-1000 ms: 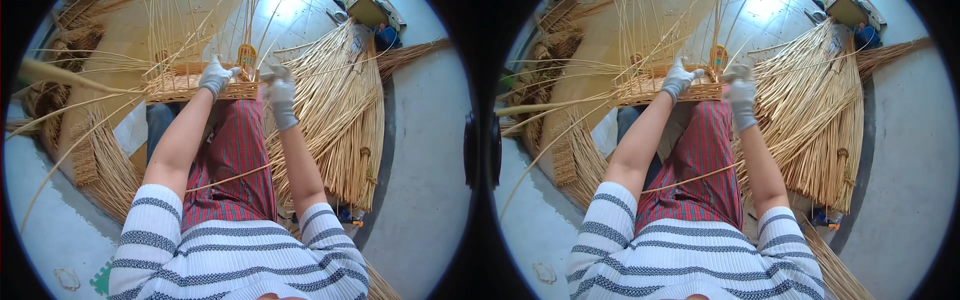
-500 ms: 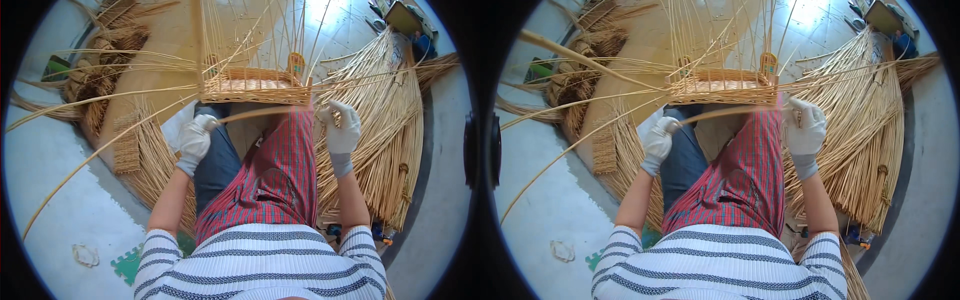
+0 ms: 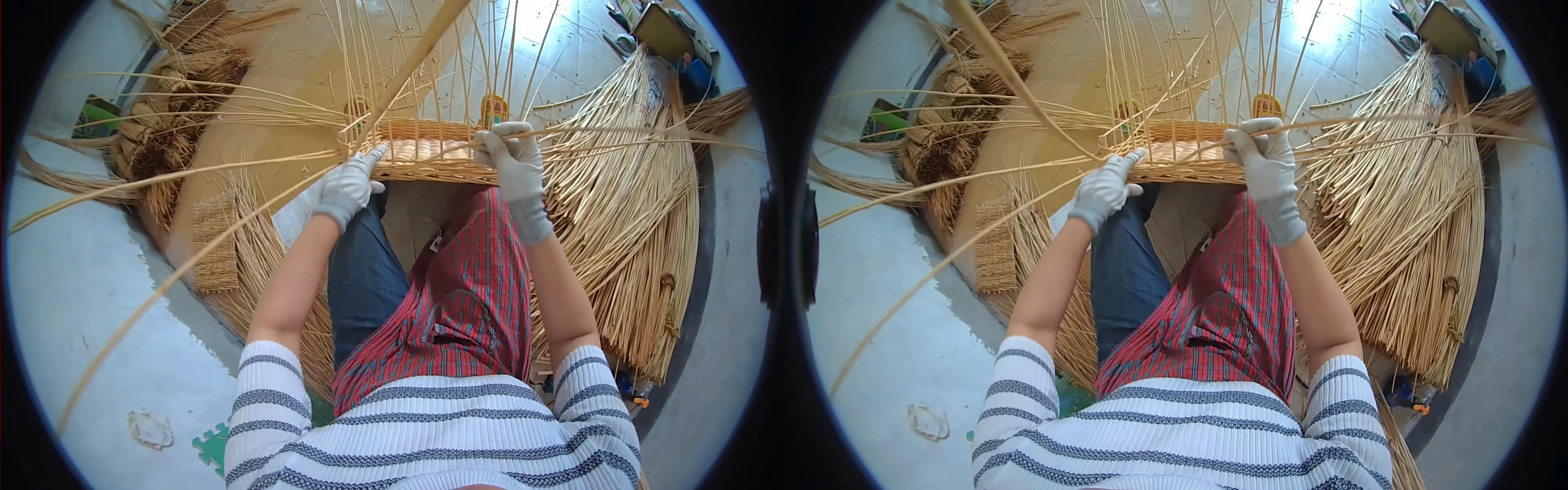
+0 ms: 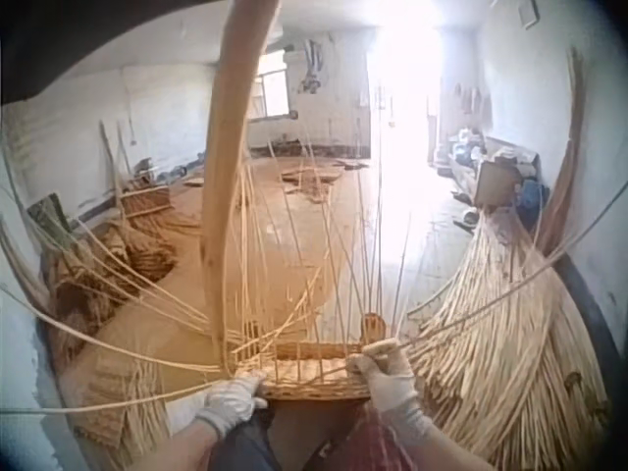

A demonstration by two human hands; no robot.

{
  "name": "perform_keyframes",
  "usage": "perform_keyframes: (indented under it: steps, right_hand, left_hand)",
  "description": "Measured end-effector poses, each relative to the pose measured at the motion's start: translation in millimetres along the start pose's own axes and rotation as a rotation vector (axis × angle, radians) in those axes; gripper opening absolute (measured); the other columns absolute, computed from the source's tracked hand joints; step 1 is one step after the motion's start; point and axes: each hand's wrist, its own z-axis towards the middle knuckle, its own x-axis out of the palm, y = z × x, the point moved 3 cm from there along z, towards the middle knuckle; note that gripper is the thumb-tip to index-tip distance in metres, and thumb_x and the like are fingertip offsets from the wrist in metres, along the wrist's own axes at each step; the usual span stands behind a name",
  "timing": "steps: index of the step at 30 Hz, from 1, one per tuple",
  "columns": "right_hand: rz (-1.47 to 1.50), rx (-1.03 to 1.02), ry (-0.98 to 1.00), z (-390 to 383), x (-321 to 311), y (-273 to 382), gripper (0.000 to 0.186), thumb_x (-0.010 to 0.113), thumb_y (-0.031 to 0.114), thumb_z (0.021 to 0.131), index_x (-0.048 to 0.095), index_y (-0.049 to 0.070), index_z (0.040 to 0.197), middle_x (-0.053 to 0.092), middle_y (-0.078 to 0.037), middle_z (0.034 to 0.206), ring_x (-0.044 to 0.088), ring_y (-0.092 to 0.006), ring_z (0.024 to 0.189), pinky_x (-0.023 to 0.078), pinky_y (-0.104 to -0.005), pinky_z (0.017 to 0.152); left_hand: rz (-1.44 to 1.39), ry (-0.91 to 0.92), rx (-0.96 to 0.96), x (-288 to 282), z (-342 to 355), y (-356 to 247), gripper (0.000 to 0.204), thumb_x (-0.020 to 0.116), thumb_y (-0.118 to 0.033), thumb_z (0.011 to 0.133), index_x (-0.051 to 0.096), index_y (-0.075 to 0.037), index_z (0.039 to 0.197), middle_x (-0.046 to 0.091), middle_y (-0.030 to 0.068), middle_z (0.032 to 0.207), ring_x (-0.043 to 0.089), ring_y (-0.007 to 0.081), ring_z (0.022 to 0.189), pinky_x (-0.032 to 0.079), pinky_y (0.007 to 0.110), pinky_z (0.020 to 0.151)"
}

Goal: Weaving a wicker or straw basket.

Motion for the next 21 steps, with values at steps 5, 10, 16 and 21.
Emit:
perform_keyframes:
  steps: [5,10,16,21]
  right_hand:
    - [-0.011,0.014,-0.118,-2.9,-8.4,-50.1,0.014,0.065,0.001,0.096,0.054,0.007,0.102,0.071,-0.012,0.092,0.071,-0.0178,0.083,0.062,-0.0281,0.071]
    - [0.012,0.120,-0.154,-20.7,-13.4,-75.5,0.014,0.068,0.008,0.096,0.055,0.006,0.101,0.070,-0.011,0.092,0.072,-0.0201,0.079,0.064,-0.0312,0.066]
    - [-0.020,0.222,-0.143,-16.4,-15.6,-102.3,0.014,0.068,0.006,0.096,0.055,0.008,0.101,0.071,-0.012,0.090,0.071,-0.0193,0.076,0.063,-0.0304,0.065]
    - [-0.025,0.141,-0.184,-2.0,-18.3,-100.2,0.019,0.070,0.000,0.093,0.054,0.009,0.097,0.070,-0.009,0.088,0.071,-0.0165,0.074,0.060,-0.0256,0.062]
  left_hand:
    - [-0.061,0.104,-0.048,2.2,19.7,17.3,0.071,0.084,-0.029,0.076,0.052,-0.026,0.140,0.071,0.0180,0.114,0.066,0.0380,0.108,0.051,0.047,0.091]
    - [-0.193,0.083,-0.182,8.7,10.0,22.6,0.073,0.087,-0.026,0.069,0.054,-0.022,0.133,0.071,0.0157,0.110,0.066,0.0385,0.107,0.051,0.048,0.090]
    - [-0.230,0.070,-0.161,12.5,4.6,22.3,0.084,0.086,-0.024,0.071,0.048,-0.025,0.146,0.070,0.0153,0.119,0.064,0.0365,0.114,0.049,0.045,0.096]
    - [-0.238,-0.295,-0.080,21.4,8.0,-14.5,0.053,0.073,-0.023,0.087,0.057,-0.019,0.138,0.065,0.0154,0.125,0.067,0.0330,0.104,0.053,0.042,0.087]
